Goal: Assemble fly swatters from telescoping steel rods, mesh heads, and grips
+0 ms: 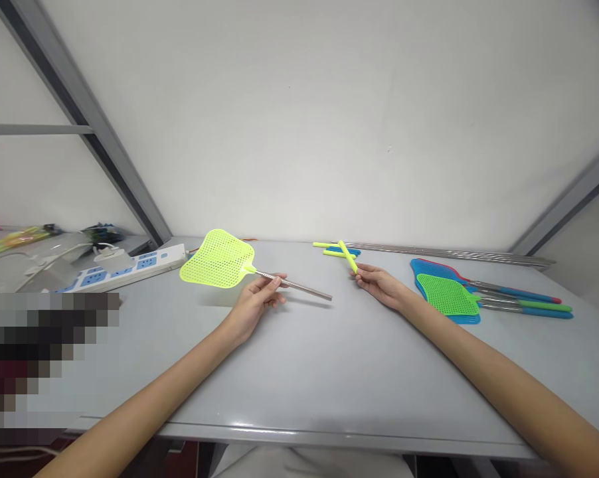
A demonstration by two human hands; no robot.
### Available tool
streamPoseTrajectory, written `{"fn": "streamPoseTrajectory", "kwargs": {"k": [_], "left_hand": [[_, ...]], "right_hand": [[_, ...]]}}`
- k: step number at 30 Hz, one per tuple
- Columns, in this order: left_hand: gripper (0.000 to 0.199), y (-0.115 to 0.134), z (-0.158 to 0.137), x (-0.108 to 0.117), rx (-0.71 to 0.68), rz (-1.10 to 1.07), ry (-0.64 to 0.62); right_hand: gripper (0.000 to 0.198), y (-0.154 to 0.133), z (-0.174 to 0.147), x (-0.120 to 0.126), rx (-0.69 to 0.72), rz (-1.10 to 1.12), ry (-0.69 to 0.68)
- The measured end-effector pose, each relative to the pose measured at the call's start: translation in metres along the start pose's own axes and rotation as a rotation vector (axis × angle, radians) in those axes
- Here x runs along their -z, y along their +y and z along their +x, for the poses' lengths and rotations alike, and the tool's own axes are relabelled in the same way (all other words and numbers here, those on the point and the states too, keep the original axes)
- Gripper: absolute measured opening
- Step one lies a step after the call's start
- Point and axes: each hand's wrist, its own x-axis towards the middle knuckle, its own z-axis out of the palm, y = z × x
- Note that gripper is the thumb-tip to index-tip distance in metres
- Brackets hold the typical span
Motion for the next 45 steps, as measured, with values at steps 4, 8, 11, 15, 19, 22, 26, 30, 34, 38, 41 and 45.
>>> {"fn": "streamPoseTrajectory", "kwargs": {"k": [4, 8, 11, 15, 19, 22, 26, 30, 34, 38, 41, 45], "left_hand": [[0.026, 0.000, 0.001, 0.001, 0.001, -0.024, 0.010], [0.028, 0.000, 0.001, 0.001, 0.011, -0.038, 0.014], [0.029, 0.000, 0.000, 0.001, 0.008, -0.055, 0.024], [0.028, 0.001, 0.000, 0.001, 0.007, -0.065, 0.015], [0.027, 0.001, 0.000, 0.001, 0.000, -0.074, 0.006], [0.026, 0.001, 0.001, 0.002, -0.011, -0.077, 0.006], [0.025, 0.002, 0.001, 0.004, -0.025, -0.085, 0.015], [0.024, 0.003, 0.002, 0.005, -0.047, -0.105, 0.043], [0.024, 0.006, 0.002, 0.005, -0.055, -0.121, 0.078], [0.024, 0.006, 0.002, 0.005, -0.063, -0.128, 0.091], [0.023, 0.006, 0.002, 0.006, -0.071, -0.134, 0.089], [0.023, 0.005, 0.003, 0.006, -0.073, -0.147, 0.079]], "right_hand": [[0.010, -0.002, -0.003, -0.002, 0.012, -0.054, -0.078], [0.009, -0.001, -0.005, -0.005, 0.064, -0.121, -0.102], [0.016, 0.000, -0.005, -0.007, 0.073, -0.130, -0.085], [0.022, 0.001, -0.004, -0.007, 0.085, -0.087, -0.045], [0.024, 0.001, -0.004, -0.006, 0.110, -0.092, -0.038], [0.025, 0.001, -0.006, -0.008, 0.107, -0.130, -0.061], [0.023, 0.000, -0.008, -0.008, 0.086, -0.185, -0.104], [0.014, -0.001, -0.008, -0.006, 0.072, -0.249, -0.167], [0.008, -0.003, -0.010, -0.006, 0.083, -0.305, -0.208], [0.009, -0.004, -0.013, -0.008, 0.095, -0.322, -0.230], [0.010, -0.004, -0.014, -0.008, 0.108, -0.337, -0.243], [0.011, -0.002, -0.014, -0.009, 0.105, -0.353, -0.262]]}}
